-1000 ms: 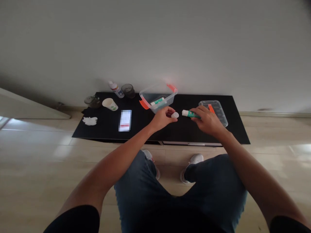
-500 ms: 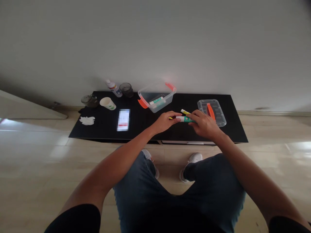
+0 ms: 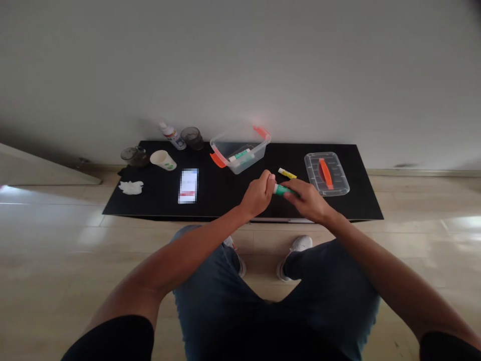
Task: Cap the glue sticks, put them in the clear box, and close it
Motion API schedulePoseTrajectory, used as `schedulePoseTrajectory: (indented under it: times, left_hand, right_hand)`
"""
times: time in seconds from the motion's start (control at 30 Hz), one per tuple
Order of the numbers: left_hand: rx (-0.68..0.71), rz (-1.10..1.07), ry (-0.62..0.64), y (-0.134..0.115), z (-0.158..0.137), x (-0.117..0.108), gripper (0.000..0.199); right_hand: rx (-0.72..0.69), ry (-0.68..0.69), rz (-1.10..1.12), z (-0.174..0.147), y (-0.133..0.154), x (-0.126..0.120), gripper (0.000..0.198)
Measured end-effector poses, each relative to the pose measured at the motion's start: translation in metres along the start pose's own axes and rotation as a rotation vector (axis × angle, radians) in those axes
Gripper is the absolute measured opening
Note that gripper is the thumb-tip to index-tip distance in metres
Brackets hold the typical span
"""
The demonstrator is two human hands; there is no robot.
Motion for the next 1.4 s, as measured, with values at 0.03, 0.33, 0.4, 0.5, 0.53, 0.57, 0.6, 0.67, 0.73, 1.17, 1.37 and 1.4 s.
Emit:
schedulePoseTrajectory:
  times: [0.03, 0.33, 0.4, 0.5, 0.53, 0.57, 0.6, 0.67, 0.73, 1.17, 1.37, 1.4]
  left_hand:
    - [0.041, 0.016, 0.013, -0.002, -0.002, -0.001, 0.029]
    - [-0.473, -0.386, 0.176, 0.022, 0.001, 0.03, 0.035]
    - [-0.4, -0.325, 0.117, 0.021, 0.0, 0.026, 0.034]
    - [-0.136, -0.119, 0.014, 0.007, -0.002, 0.01, 0.029]
    - [-0.074, -0.069, 0.009, 0.002, -0.003, 0.007, 0.028]
    - [-0.034, -0.035, 0.015, -0.002, -0.002, 0.004, 0.026]
    - [-0.011, -0.015, 0.024, -0.005, 0.0, 0.002, 0.025]
    - [0.006, -0.004, 0.029, -0.007, 0.007, -0.002, 0.024]
    - [-0.019, -0.045, 0.015, -0.001, 0.018, -0.007, 0.024]
    - [-0.414, 0.164, 0.044, 0.104, 0.038, -0.028, 0.01]
    - [-0.465, 0.33, 0.235, 0.118, 0.036, -0.001, 0.022]
    - [-0.467, 0.339, 0.249, 0.12, 0.035, 0.001, 0.025]
  right_hand:
    - [0.084, 0.049, 0.135, 0.001, -0.006, 0.003, 0.048]
    - [-0.021, 0.003, -0.39, 0.001, 0.017, 0.009, 0.059]
    - [0.043, -0.001, -0.28, 0.002, 0.014, 0.011, 0.058]
    - [0.355, 0.051, 0.192, 0.004, -0.003, 0.016, 0.063]
    - [0.454, 0.081, 0.345, 0.005, -0.008, 0.019, 0.066]
    - [0.52, 0.102, 0.457, 0.007, -0.012, 0.02, 0.068]
    - [0.543, 0.107, 0.515, 0.01, -0.013, 0.019, 0.071]
    - [0.494, 0.086, 0.483, 0.019, -0.012, 0.011, 0.073]
    - [0.397, 0.078, 0.338, 0.033, -0.008, -0.001, 0.068]
    - [-0.019, 0.183, -0.641, 0.242, -0.002, 0.005, 0.045]
    - [0.181, 0.59, -0.764, 0.304, -0.013, 0.076, 0.047]
    - [0.219, 0.613, -0.763, 0.307, -0.015, 0.084, 0.049]
Point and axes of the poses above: each hand's wrist, its own z-axis towards the middle knuckle, its own x-axis out of the palm, y = z × x, the point moved 4 cm from there along z, towards the middle knuckle, and after that the axes turned 2 degrees about x, right-handed, at the moved point
